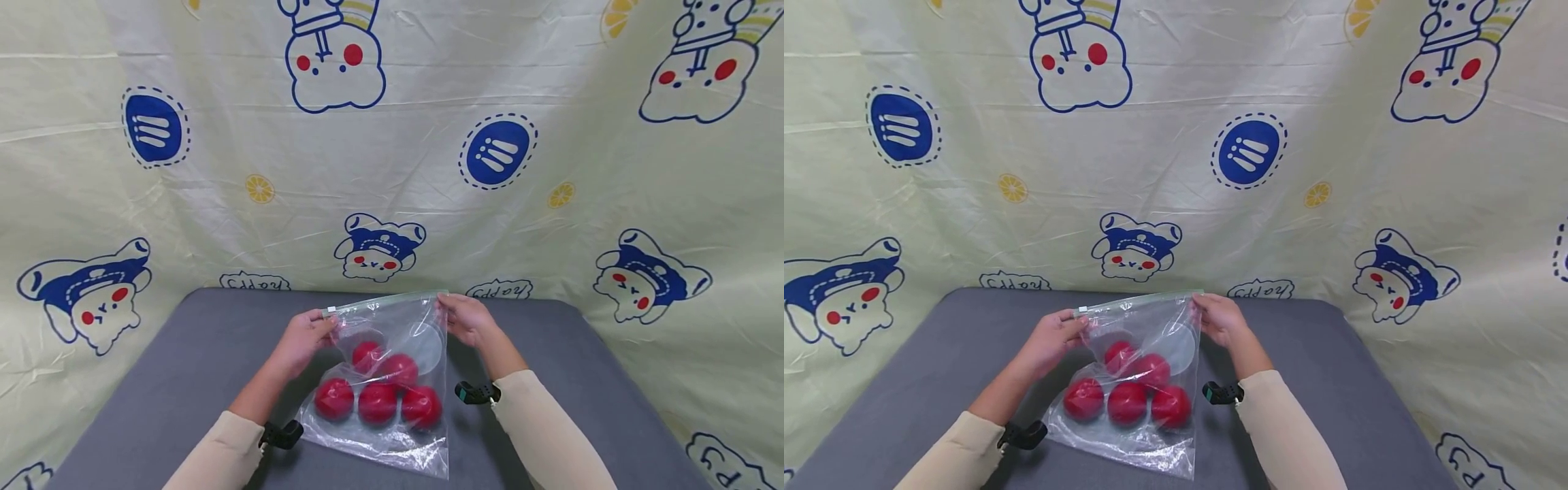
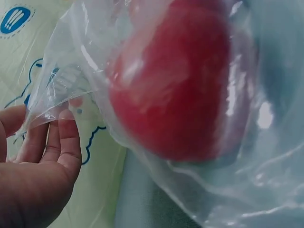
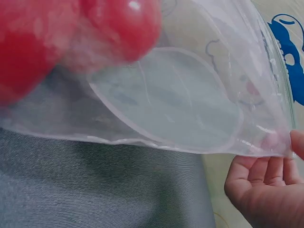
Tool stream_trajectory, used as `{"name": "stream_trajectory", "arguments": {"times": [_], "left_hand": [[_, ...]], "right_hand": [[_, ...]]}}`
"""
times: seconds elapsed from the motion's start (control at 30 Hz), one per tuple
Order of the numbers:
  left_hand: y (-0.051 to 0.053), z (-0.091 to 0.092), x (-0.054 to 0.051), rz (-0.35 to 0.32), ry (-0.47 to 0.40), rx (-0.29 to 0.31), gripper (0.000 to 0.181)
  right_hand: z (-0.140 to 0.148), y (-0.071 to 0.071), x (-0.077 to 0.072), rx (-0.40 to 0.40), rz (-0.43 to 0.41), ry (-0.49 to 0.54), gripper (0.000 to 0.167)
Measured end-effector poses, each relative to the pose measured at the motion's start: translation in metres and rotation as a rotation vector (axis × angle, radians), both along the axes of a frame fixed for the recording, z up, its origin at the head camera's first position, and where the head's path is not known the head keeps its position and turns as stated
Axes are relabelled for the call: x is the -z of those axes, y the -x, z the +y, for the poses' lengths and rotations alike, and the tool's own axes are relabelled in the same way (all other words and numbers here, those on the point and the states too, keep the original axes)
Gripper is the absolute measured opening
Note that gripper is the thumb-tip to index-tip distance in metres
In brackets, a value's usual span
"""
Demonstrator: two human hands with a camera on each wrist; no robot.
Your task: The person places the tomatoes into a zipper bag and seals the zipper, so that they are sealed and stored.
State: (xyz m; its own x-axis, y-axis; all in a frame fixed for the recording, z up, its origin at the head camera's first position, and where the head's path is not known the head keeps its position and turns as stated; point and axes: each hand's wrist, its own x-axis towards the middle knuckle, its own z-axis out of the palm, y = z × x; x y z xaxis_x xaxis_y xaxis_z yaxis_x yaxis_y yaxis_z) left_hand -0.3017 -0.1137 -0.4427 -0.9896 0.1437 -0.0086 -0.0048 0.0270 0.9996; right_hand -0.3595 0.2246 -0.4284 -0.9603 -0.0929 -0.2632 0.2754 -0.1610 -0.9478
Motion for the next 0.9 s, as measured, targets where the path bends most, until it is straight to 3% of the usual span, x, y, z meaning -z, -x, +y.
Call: {"name": "stream_trajectory", "arguments": {"times": [0.3,0.43,0.57,0.73,0.9], "left_hand": [[0.029,-0.009,0.01,0.029,-0.03,-0.088,0.02],[0.043,-0.01,0.008,0.039,-0.032,-0.097,0.024],[0.056,-0.012,0.003,0.052,-0.004,-0.102,0.027],[0.068,-0.015,-0.003,0.056,0.032,-0.062,0.027],[0.072,-0.017,-0.011,0.052,0.066,-0.019,0.029]], "right_hand": [[0.001,0.006,-0.001,0.044,0.042,0.008,0.011],[0.006,0.009,0.002,0.027,0.067,0.008,0.018],[0.011,0.01,0.004,0.029,0.084,-0.033,0.011],[0.017,0.01,0.005,0.032,0.105,-0.081,0.009],[0.021,0.009,0.006,0.024,0.128,-0.084,0.005]]}}
